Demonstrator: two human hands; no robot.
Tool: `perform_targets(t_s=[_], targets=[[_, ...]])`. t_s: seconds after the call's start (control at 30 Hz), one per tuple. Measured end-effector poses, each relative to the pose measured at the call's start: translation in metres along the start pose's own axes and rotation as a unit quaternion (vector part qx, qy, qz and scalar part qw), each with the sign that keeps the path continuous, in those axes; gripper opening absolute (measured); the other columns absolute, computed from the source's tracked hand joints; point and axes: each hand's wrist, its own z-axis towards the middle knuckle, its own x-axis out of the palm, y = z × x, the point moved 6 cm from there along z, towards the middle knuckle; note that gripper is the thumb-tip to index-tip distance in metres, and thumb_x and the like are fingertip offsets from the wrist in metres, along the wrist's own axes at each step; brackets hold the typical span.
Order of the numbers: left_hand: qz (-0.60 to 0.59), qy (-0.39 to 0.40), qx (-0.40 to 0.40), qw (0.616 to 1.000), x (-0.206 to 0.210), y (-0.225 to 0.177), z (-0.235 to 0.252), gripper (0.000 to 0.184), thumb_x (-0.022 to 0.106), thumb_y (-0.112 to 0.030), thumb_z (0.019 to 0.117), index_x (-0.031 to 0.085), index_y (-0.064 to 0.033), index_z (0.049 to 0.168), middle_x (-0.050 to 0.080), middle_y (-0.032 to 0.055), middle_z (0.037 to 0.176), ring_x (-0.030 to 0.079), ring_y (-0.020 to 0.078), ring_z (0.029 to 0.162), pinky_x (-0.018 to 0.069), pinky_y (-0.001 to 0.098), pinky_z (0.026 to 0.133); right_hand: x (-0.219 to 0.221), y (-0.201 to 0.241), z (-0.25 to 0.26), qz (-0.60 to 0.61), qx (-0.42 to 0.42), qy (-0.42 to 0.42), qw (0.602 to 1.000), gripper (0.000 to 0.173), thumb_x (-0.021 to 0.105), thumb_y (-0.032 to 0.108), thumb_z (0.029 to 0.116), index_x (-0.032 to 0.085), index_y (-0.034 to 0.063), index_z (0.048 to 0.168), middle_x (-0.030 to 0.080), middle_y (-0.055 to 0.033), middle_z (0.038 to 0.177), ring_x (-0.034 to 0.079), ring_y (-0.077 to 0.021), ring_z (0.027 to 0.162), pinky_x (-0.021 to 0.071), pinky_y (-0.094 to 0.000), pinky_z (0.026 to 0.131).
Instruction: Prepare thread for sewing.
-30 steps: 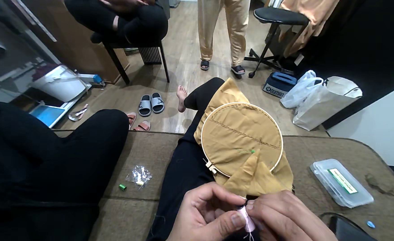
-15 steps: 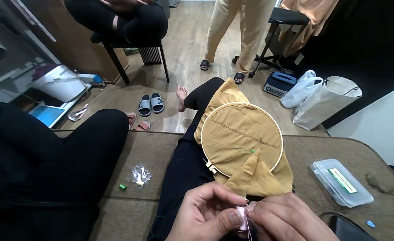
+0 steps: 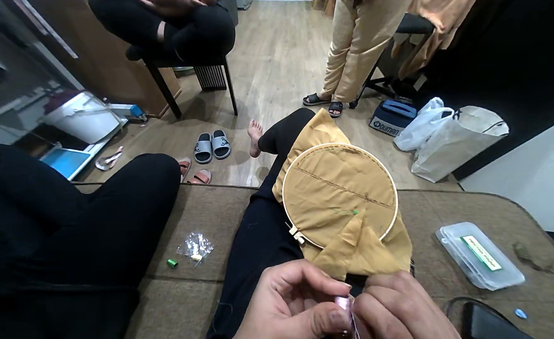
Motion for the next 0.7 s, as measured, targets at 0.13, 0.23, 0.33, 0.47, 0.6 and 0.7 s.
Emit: perform_targets(t_s=[0.13, 0.23, 0.33, 0.47, 0.6, 0.7], targets=[[-0.007, 0.015, -0.004, 1.000, 0.002, 0.001, 0.001, 0.013, 0.070, -0.009, 0.0957, 0.069, -0.0080, 0.109, 0.071, -0.0040, 0.103, 0.067, -0.0002, 0.086, 0.0579, 0.0190, 0.078, 0.003, -0.001, -0.001, 0.000, 0.004, 0.000, 1.000, 0.018, 0.046, 0.023, 0.1072, 0.053, 0.0115, 0.096, 0.051, -0.0058, 0.084, 0.051, -0.0204, 0.079, 0.0422, -0.0272, 0.076], [-0.009, 0.016, -0.003, 1.000, 0.003, 0.002, 0.002, 0.011, 0.069, -0.009, 0.0960, 0.068, -0.0077, 0.107, 0.070, -0.0037, 0.103, 0.066, -0.0003, 0.088, 0.0572, 0.0188, 0.079, 0.004, -0.001, -0.002, -0.001, 0.011, -0.007, 1.000, 0.019, 0.045, 0.023, 0.1075, 0.053, 0.0109, 0.096, 0.051, -0.0060, 0.084, 0.051, -0.0202, 0.079, 0.0424, -0.0269, 0.076], [0.004, 0.003, 0.003, 1.000, 0.004, 0.002, 0.002, 0.010, 0.068, -0.009, 0.0964, 0.067, -0.0076, 0.106, 0.070, -0.0039, 0.102, 0.066, 0.0002, 0.087, 0.0576, 0.0195, 0.078, 0.006, -0.001, -0.002, -0.010, 0.026, -0.016, 0.999, 0.017, 0.047, 0.022, 0.1058, 0.053, 0.0105, 0.096, 0.052, -0.0061, 0.084, 0.051, -0.0203, 0.079, 0.0432, -0.0266, 0.076], [0.011, 0.000, 0.009, 1.000, 0.004, 0.001, 0.003, 0.011, 0.068, -0.008, 0.0963, 0.067, -0.0063, 0.107, 0.070, -0.0032, 0.101, 0.066, 0.0006, 0.086, 0.0579, 0.0198, 0.077, 0.007, 0.000, -0.003, -0.018, 0.043, -0.020, 0.999, 0.017, 0.046, 0.023, 0.1062, 0.052, 0.0114, 0.096, 0.051, -0.0056, 0.084, 0.051, -0.0198, 0.078, 0.0428, -0.0265, 0.076], [-0.025, -0.018, 0.001, 1.000, -0.005, 0.001, 0.002, 0.010, 0.068, -0.015, 0.0977, 0.070, -0.0101, 0.106, 0.073, -0.0012, 0.096, 0.068, 0.0023, 0.080, 0.0583, 0.0197, 0.072, -0.015, -0.023, -0.004, -0.081, 0.145, -0.048, 0.985, 0.022, 0.043, 0.024, 0.1064, 0.053, 0.0079, 0.095, 0.055, -0.0094, 0.085, 0.056, -0.0177, 0.079, 0.0481, -0.0252, 0.076], [-0.079, -0.031, -0.029, 0.996, -0.010, 0.002, 0.000, 0.013, 0.066, -0.014, 0.0988, 0.071, -0.0101, 0.110, 0.076, 0.0035, 0.101, 0.073, 0.0070, 0.084, 0.0608, 0.0226, 0.074, -0.036, -0.053, -0.005, -0.078, 0.197, -0.057, 0.976, 0.034, 0.037, 0.030, 0.1089, 0.054, 0.0038, 0.096, 0.054, -0.0095, 0.082, 0.053, -0.0098, 0.073, 0.0439, -0.0186, 0.065]])
